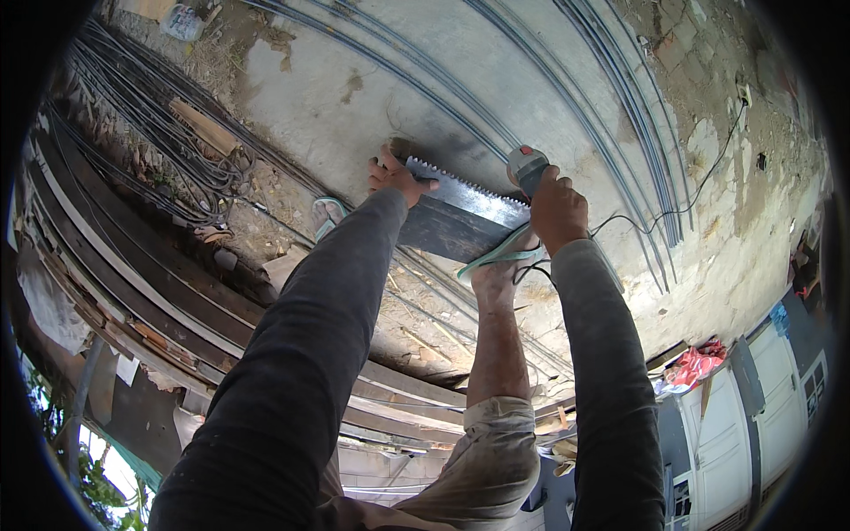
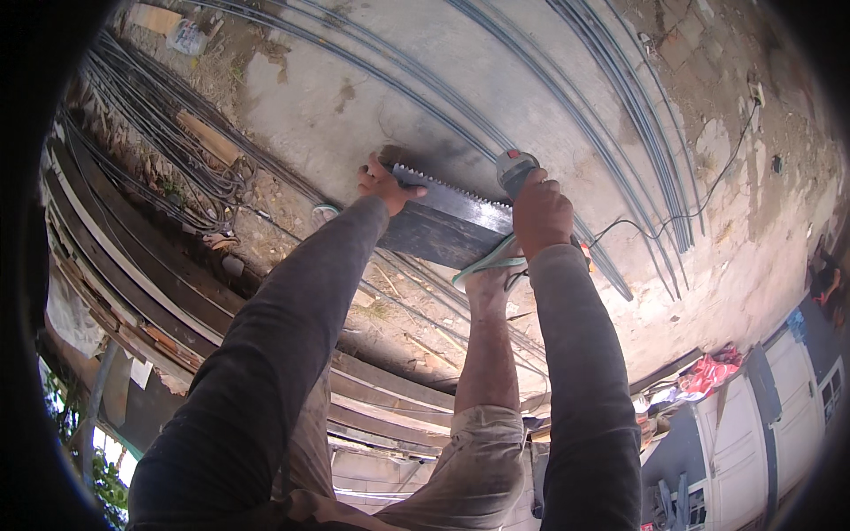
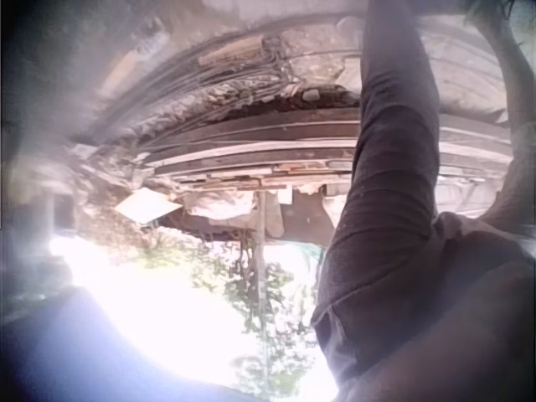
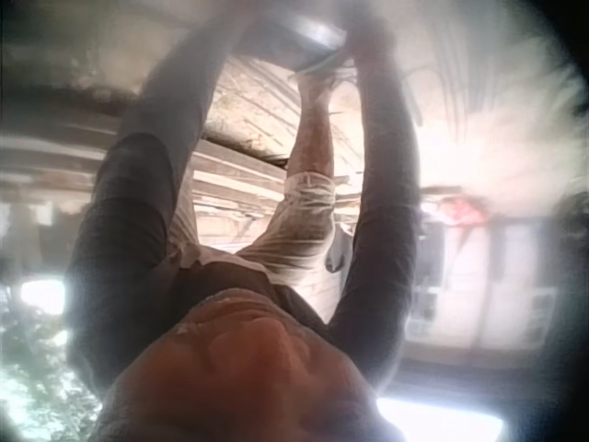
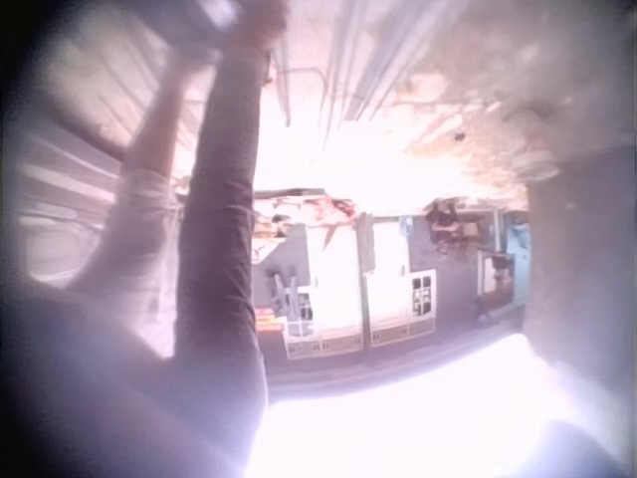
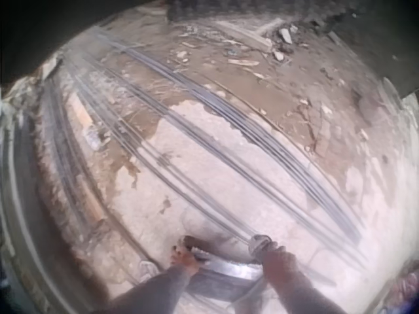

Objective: The person uses an angle grinder to cut a serrated metal blade lying on the ground. They hold the blade steady with their left hand while operating the grinder with their right hand, generating sparks as the tool cuts through the metal. The person pauses briefly to reposition the blade before continuing the cut.

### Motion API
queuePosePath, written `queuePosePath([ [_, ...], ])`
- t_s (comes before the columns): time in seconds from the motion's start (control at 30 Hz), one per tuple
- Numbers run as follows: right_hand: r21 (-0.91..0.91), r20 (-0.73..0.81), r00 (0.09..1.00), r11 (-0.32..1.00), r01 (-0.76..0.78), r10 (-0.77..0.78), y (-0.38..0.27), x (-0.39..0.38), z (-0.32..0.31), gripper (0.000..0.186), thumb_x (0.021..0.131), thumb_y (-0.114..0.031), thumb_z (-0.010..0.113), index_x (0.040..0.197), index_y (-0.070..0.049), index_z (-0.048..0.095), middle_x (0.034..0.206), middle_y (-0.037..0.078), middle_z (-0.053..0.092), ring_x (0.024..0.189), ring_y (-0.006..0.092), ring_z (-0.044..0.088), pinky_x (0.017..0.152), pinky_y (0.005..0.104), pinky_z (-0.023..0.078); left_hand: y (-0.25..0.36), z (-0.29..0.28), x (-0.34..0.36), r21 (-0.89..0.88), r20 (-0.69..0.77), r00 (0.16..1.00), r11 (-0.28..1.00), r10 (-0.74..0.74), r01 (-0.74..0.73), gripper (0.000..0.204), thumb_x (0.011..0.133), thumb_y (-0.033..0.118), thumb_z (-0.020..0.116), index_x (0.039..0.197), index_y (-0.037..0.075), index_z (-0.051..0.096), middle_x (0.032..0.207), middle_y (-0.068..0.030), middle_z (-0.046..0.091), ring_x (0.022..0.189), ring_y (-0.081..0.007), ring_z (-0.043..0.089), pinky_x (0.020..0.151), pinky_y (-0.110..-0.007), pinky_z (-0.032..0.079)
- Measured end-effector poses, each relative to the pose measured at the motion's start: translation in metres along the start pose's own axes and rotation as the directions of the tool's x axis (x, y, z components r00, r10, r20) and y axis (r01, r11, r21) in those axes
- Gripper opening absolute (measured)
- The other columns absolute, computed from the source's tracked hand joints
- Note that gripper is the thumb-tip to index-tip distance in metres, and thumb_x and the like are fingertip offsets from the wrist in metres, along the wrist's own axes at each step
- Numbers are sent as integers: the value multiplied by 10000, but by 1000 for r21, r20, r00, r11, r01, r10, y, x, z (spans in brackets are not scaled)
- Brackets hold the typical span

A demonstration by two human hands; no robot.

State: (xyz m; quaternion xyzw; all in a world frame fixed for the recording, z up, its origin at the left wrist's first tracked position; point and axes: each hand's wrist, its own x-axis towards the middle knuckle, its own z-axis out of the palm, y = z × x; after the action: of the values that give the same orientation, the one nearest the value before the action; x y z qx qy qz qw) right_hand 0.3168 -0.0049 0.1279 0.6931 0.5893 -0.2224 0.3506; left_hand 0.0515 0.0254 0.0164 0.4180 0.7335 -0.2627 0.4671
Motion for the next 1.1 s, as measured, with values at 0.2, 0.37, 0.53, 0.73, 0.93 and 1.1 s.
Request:
queuePosePath([
  [0.2,721,272,941,605,-338,201,30,-28,-16,756,837,-435,712,1271,127,452,1129,322,661,1042,417,697,890,459,542,-3,4,2,15,-4,1000,1000,-7,7,1386,657,553,915,1567,183,-62,1571,-298,115,1422,-511,288,1143,-543,369],
  [0.37,910,405,913,-78,-407,-39,30,-50,32,603,816,-399,758,1094,118,620,924,163,685,839,274,689,751,387,551,-2,4,2,21,-14,1000,1000,17,-16,1394,647,554,921,1568,174,-55,1561,-311,147,1418,-509,303,1140,-544,374],
  [0.53,758,541,828,-340,-556,-148,23,-60,43,493,854,-336,763,1106,65,624,844,114,657,617,203,657,546,336,536,-4,3,3,-1,-11,1000,1000,19,-19,1417,629,563,927,1566,154,-55,1546,-320,182,1406,-505,320,1133,-541,381],
  [0.73,727,538,828,-411,-550,-155,26,-63,55,430,871,-341,759,1033,38,637,816,103,667,603,201,661,555,337,556,-14,14,17,71,-67,997,997,35,-31,1464,601,575,939,1566,133,-68,1510,-305,216,1366,-484,356,1118,-506,392],
  [0.93,731,505,845,-433,-527,-176,30,-64,72,481,866,-341,755,1122,46,628,860,97,663,663,189,655,581,334,534,-19,18,26,45,-61,997,998,47,-44,1437,587,599,934,1543,160,-46,1516,-272,179,1357,-499,346,1092,-568,398],
  [1.1,699,521,820,-432,-570,-237,30,-67,56,517,869,-372,750,1156,45,643,897,67,656,715,169,631,632,329,508,-24,17,29,69,-49,998,997,49,-45,1496,591,610,928,1545,81,-97,1485,-321,196,1359,-472,344,1096,-510,400],
])
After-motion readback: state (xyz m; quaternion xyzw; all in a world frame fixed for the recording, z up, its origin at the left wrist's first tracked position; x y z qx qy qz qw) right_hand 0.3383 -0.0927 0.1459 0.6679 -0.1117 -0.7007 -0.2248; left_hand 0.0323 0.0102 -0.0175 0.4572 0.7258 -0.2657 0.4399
